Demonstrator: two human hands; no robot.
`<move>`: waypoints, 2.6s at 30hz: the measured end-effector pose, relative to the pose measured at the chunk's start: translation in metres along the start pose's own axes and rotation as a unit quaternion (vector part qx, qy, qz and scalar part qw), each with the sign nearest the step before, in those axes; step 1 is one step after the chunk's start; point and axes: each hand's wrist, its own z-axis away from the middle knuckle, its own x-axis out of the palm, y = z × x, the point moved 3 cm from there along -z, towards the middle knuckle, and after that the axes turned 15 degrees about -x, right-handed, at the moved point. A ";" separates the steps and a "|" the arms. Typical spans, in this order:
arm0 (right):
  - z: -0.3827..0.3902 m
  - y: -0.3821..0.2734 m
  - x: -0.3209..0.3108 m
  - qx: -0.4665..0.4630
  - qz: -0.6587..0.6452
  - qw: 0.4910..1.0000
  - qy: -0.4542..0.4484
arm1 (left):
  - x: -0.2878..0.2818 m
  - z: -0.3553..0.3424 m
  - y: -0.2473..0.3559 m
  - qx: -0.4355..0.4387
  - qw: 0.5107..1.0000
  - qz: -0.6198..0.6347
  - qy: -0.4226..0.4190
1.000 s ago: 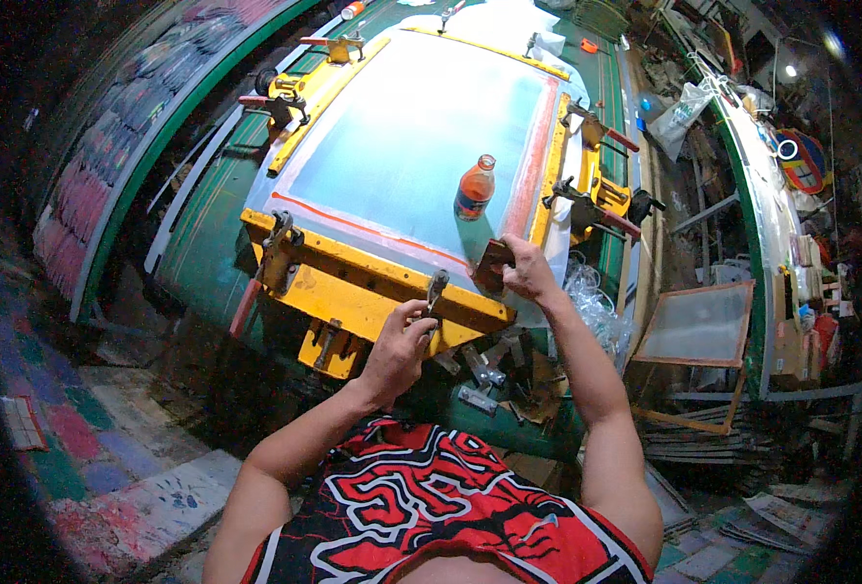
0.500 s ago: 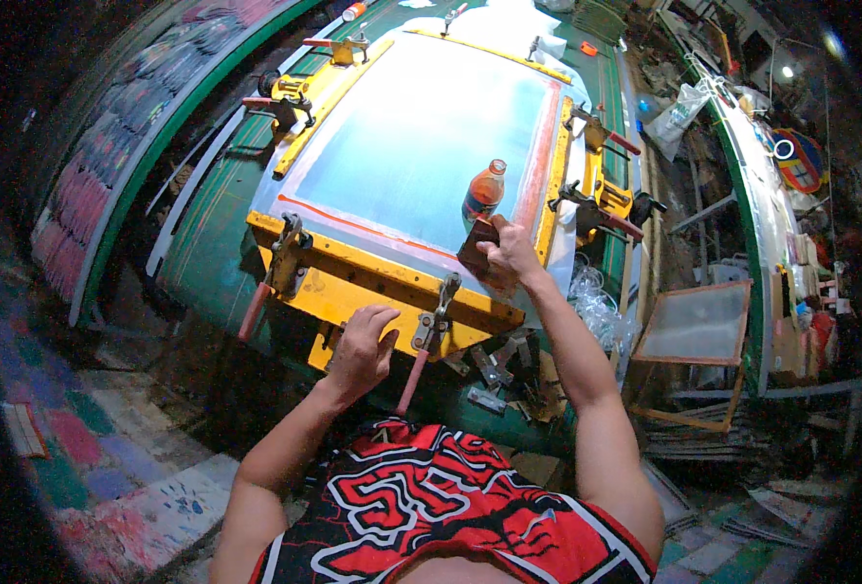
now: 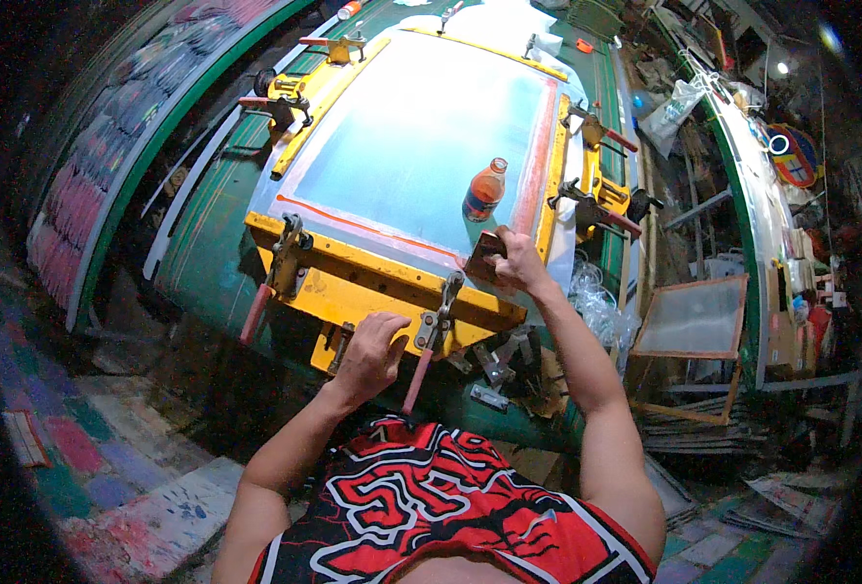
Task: The person uses a squeegee to spread orange ink across a screen-printing frame clamped on a green workbench. They repeatedly pull the squeegee across the screen, occasionally lifting it to check coverage and repositioning the tool. The work area includes clamps, a plastic bag, and a bottle of liquid nearby.
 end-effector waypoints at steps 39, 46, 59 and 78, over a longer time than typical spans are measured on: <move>-0.037 -0.024 0.021 0.018 0.011 0.999 -0.037 | -0.061 -0.024 -0.053 0.071 0.994 -0.072 -0.029; -0.017 -0.011 0.005 0.043 0.034 0.997 -0.058 | -0.079 -0.029 -0.072 0.074 0.990 -0.115 -0.040; -0.093 -0.030 0.049 -0.010 0.026 0.998 -0.053 | -0.127 -0.037 -0.134 0.018 0.991 -0.131 -0.037; -0.072 -0.029 0.037 -0.014 -0.004 0.994 -0.110 | -0.127 -0.035 -0.132 0.017 0.991 -0.130 -0.023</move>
